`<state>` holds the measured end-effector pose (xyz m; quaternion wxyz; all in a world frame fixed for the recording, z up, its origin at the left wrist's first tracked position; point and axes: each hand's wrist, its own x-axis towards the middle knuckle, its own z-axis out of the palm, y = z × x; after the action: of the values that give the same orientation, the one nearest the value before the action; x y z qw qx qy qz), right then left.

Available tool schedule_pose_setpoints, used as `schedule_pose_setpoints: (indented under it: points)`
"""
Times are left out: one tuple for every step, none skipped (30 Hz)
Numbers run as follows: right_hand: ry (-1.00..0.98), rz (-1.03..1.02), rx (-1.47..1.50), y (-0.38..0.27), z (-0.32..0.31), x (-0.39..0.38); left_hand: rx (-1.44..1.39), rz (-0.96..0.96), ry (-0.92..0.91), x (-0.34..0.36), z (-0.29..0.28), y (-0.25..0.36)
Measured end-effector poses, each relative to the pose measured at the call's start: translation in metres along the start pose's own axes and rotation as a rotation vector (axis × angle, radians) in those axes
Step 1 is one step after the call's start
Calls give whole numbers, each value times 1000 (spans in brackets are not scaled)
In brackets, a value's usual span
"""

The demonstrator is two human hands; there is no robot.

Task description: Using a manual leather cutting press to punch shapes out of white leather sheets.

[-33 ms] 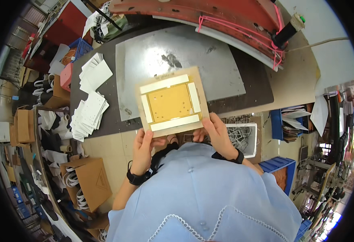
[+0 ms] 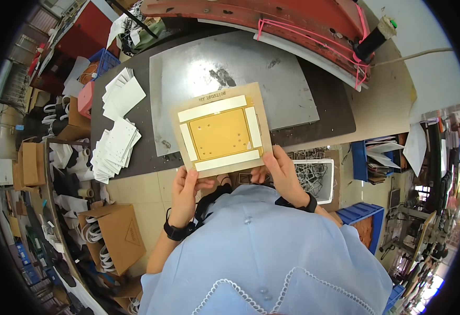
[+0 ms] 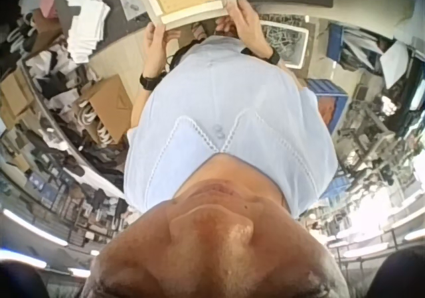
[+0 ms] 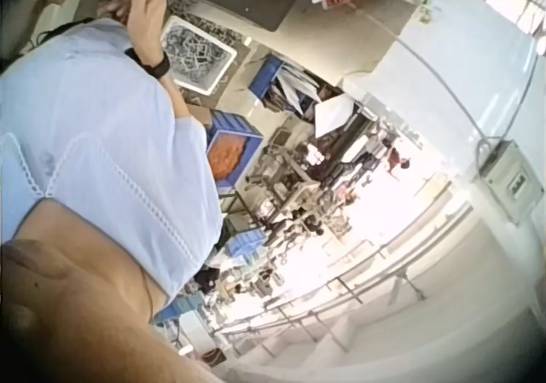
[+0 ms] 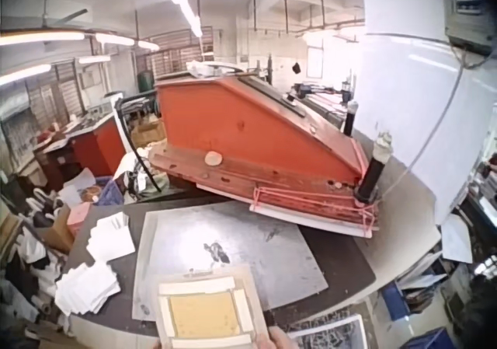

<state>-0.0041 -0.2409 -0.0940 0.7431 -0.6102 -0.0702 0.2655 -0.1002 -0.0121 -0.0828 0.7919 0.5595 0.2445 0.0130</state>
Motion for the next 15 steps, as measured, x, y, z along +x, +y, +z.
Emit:
schedule_pose_setpoints:
  points:
    - [5,66,20,2,-3,5,19,-14,-9,6,-4,-2]
    - [7,130,40,8,-7,13,37,-25,-14,9,-6,-2]
    - [9,194,60,11,-9,17,39,-31,-15,8,-5,-3]
    - [29,189,105,6,-4,16,45,-34,-14,10,-4,-1]
    - [21,132,82,2,0,14,51,-37,-15,12,-4,0]
    - [14,75,58,-3,3,11,36,23,-17,12,-3,4]
    - [13,26,35,-4,3,7,32,29,-15,12,-3,4]
    - [12,10,29,-4,3,6,28,34,-13,13,-3,4]
    - [12,76,45,2,0,9,24,40,-11,13,-4,3]
    - [6,135,58,6,-1,19,36,18,-7,14,-5,1]
    - [0,194,72,8,-2,24,48,-5,-3,15,-8,-4]
    - [9,194,86,8,-1,18,60,-27,1,15,-9,-7]
    - [14,136,81,4,1,13,38,-2,-7,13,-8,-7]
    - [18,77,76,1,4,8,17,22,-14,10,-6,-4]
    - [23,19,70,0,5,5,-5,46,-22,9,-4,-3]
